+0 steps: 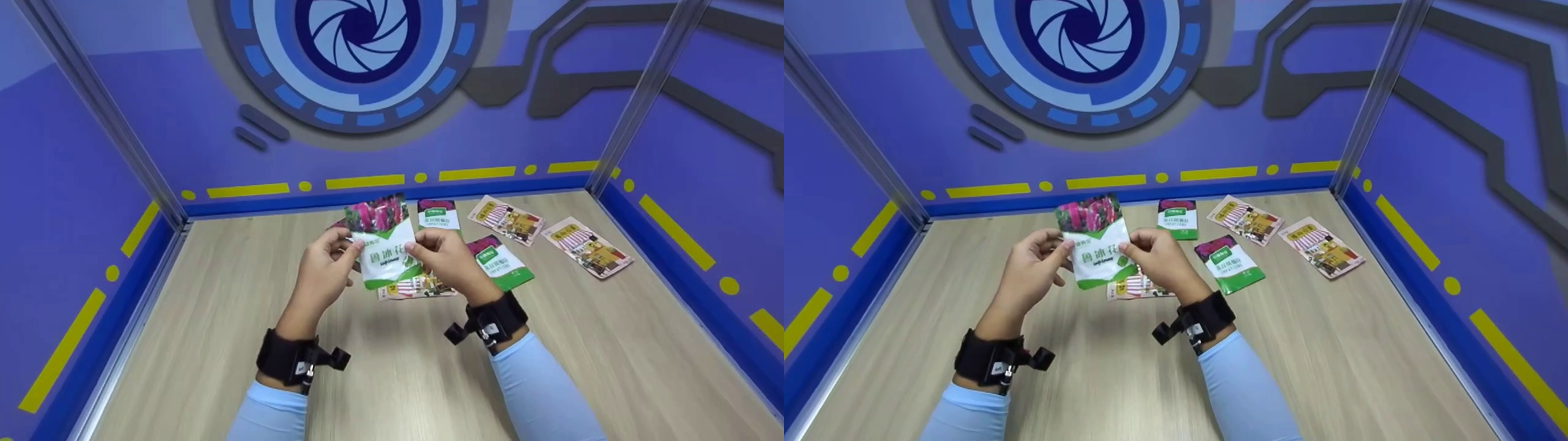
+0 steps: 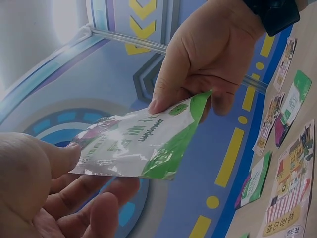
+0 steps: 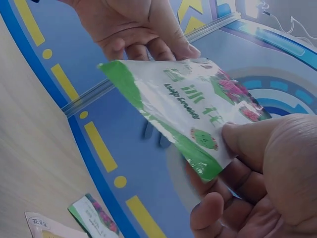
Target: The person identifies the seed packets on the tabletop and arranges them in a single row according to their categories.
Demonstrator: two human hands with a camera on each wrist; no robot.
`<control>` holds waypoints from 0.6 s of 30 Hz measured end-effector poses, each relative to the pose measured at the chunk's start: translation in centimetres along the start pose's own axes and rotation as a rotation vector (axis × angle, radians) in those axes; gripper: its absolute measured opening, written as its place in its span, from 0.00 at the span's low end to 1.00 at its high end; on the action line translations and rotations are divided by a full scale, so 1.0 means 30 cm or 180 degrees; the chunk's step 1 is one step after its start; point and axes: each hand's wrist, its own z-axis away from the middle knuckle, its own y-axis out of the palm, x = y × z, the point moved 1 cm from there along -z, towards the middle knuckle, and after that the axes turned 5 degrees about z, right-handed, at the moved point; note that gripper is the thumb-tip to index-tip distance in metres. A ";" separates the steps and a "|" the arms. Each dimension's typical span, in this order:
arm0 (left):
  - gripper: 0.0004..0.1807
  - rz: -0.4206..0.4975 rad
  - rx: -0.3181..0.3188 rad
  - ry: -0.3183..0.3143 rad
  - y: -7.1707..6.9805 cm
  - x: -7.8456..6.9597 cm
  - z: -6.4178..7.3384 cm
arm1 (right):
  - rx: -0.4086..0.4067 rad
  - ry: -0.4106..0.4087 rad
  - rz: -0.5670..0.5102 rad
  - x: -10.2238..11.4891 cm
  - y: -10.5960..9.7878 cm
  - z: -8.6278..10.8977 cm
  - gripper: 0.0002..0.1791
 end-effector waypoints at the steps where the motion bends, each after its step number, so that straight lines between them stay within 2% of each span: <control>1: 0.18 0.0001 0.0059 -0.0021 0.003 -0.002 0.002 | -0.0043 -0.0008 -0.0040 0.002 0.000 0.000 0.11; 5: 0.11 -0.0015 0.0201 -0.0075 0.008 -0.006 0.007 | -0.0157 -0.0030 -0.0177 0.010 0.000 0.002 0.11; 12: 0.08 -0.0036 0.0219 -0.0066 0.009 -0.011 0.012 | -0.0273 -0.0142 -0.0301 0.030 -0.009 0.015 0.12; 18: 0.06 -0.0015 0.0205 -0.0007 0.008 -0.017 0.016 | -0.0235 -0.0158 -0.0365 0.037 -0.013 0.018 0.11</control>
